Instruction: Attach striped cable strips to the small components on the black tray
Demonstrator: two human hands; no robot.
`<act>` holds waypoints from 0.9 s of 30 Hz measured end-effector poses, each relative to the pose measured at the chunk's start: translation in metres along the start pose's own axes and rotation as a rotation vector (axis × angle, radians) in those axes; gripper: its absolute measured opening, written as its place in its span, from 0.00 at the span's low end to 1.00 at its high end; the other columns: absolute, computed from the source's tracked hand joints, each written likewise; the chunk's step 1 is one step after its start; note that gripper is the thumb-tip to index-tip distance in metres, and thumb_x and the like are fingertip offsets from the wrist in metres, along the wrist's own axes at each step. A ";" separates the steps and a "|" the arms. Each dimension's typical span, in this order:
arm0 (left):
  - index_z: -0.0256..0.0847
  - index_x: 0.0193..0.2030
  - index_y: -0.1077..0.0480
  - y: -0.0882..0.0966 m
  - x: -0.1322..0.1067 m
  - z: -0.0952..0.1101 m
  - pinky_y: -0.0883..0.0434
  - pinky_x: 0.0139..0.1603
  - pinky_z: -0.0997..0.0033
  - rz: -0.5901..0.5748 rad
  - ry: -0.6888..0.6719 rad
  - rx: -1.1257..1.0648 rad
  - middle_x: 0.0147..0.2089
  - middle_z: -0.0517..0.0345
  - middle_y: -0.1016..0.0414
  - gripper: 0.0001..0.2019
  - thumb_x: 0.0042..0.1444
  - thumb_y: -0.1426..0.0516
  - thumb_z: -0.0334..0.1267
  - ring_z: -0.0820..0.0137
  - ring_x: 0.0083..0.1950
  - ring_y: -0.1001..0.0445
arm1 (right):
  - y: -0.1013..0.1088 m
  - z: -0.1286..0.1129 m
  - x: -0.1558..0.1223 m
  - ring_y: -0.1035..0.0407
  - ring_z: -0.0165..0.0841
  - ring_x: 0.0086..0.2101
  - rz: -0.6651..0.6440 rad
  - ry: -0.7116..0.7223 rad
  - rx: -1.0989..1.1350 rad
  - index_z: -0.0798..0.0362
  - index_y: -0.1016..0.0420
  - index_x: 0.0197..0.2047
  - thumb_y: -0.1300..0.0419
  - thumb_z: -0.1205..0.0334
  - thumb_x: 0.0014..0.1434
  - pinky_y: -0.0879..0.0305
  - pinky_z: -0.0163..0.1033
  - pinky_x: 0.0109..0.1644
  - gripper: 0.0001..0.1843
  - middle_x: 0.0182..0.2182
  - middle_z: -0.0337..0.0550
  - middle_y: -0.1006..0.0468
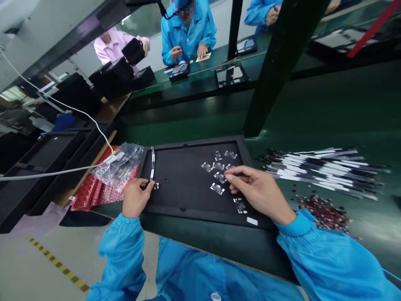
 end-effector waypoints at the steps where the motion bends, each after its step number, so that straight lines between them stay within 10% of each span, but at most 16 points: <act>1: 0.38 0.37 0.22 -0.001 0.005 0.000 0.31 0.43 0.65 -0.021 0.018 0.053 0.37 0.49 0.21 0.13 0.59 0.42 0.45 0.60 0.40 0.23 | 0.000 0.000 0.000 0.26 0.34 0.25 -0.001 -0.001 -0.003 0.54 0.20 0.42 0.34 0.39 0.55 0.29 0.38 0.31 0.25 0.24 0.43 0.22; 19: 0.39 0.36 0.21 -0.013 0.048 0.016 0.31 0.43 0.63 -0.178 -0.052 0.218 0.35 0.46 0.18 0.11 0.58 0.43 0.42 0.55 0.42 0.20 | -0.004 -0.008 0.002 0.28 0.31 0.24 -0.016 0.037 0.096 0.55 0.20 0.38 0.33 0.40 0.55 0.27 0.37 0.29 0.24 0.26 0.44 0.22; 27: 0.39 0.51 0.23 -0.031 0.018 0.155 0.31 0.55 0.61 -0.285 -0.581 -0.070 0.47 0.49 0.23 0.15 0.66 0.48 0.37 0.59 0.50 0.25 | -0.007 -0.007 0.009 0.29 0.30 0.23 -0.005 0.071 0.173 0.55 0.22 0.36 0.33 0.43 0.55 0.28 0.37 0.28 0.21 0.24 0.41 0.23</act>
Point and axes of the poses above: each hand's wrist, its own x-axis towards the middle knuckle, its own y-axis out of the back of the hand, z = x × y, the point moved 8 cm from there along x, towards the middle knuckle
